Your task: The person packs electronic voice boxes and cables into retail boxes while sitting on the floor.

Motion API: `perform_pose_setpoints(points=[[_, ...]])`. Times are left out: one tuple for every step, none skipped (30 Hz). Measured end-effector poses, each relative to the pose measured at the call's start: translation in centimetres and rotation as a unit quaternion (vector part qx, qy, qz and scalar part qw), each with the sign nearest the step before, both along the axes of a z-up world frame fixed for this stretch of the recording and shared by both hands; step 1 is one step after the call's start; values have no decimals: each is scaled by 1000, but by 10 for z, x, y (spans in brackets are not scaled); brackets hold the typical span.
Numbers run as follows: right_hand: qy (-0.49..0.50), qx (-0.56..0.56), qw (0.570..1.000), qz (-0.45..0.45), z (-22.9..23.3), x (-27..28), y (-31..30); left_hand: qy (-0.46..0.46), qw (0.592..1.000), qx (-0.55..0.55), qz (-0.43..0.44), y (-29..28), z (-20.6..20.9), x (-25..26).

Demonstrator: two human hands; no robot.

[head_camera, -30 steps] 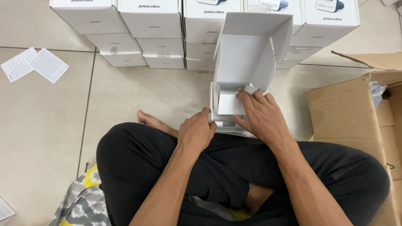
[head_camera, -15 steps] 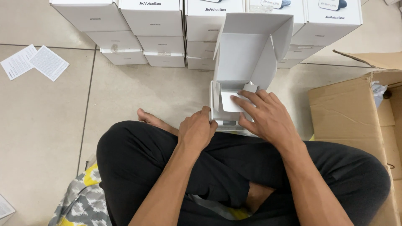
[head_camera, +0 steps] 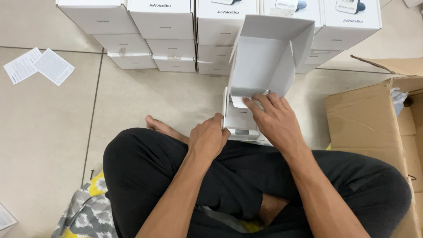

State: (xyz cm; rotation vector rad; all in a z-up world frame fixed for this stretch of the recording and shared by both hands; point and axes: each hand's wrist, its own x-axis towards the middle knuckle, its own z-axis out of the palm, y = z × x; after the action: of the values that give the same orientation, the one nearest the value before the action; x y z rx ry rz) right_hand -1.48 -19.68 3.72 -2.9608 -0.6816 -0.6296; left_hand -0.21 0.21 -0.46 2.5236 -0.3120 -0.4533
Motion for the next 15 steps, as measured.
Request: perform_pose_setpoints(points=[[-3,0,1000,0,-2,3,2,-3,1000,0,0,0,0,0],[-10,-8,1000,-18,-4,6,4,-2,1000,-1,0,-1,1,-1],[-19,-17,999,-36,-5,9,6,-2,1000,-3,-2,-1,1,0],[-23,-16,999,-37,-7,10,6,-6,1000,-2,-3,-2,4,1],[-13,-32,998,-44,-9,10,7,3,1000,-1,0,-2,6,2],[-2,-48,998,-51,-11,10,8,12,1000,0,3,-2,7,2],[-4,-48,998,-50,-12,10,7,10,1000,0,4,-2,7,2],[2,-45,998,-40,-13,10,7,15,1000,1,6,-3,6,1],[8,-42,999,-32,-15,9,6,20,1000,2,6,-3,6,1],[7,-42,999,-32,-13,8,5,19,1000,3,5,-3,7,0],[21,-29,999,-36,-11,7,5,20,1000,5,7,-2,7,0],[36,-16,998,-39,-10,6,4,22,1000,7,8,-2,8,-1],[35,-16,998,-41,-6,3,4,21,1000,7,6,-2,8,-1],[22,14,999,-39,-1,0,3,19,1000,9,6,-1,8,-1],[9,44,998,-36,4,-2,3,17,1000,12,6,-1,8,-1]])
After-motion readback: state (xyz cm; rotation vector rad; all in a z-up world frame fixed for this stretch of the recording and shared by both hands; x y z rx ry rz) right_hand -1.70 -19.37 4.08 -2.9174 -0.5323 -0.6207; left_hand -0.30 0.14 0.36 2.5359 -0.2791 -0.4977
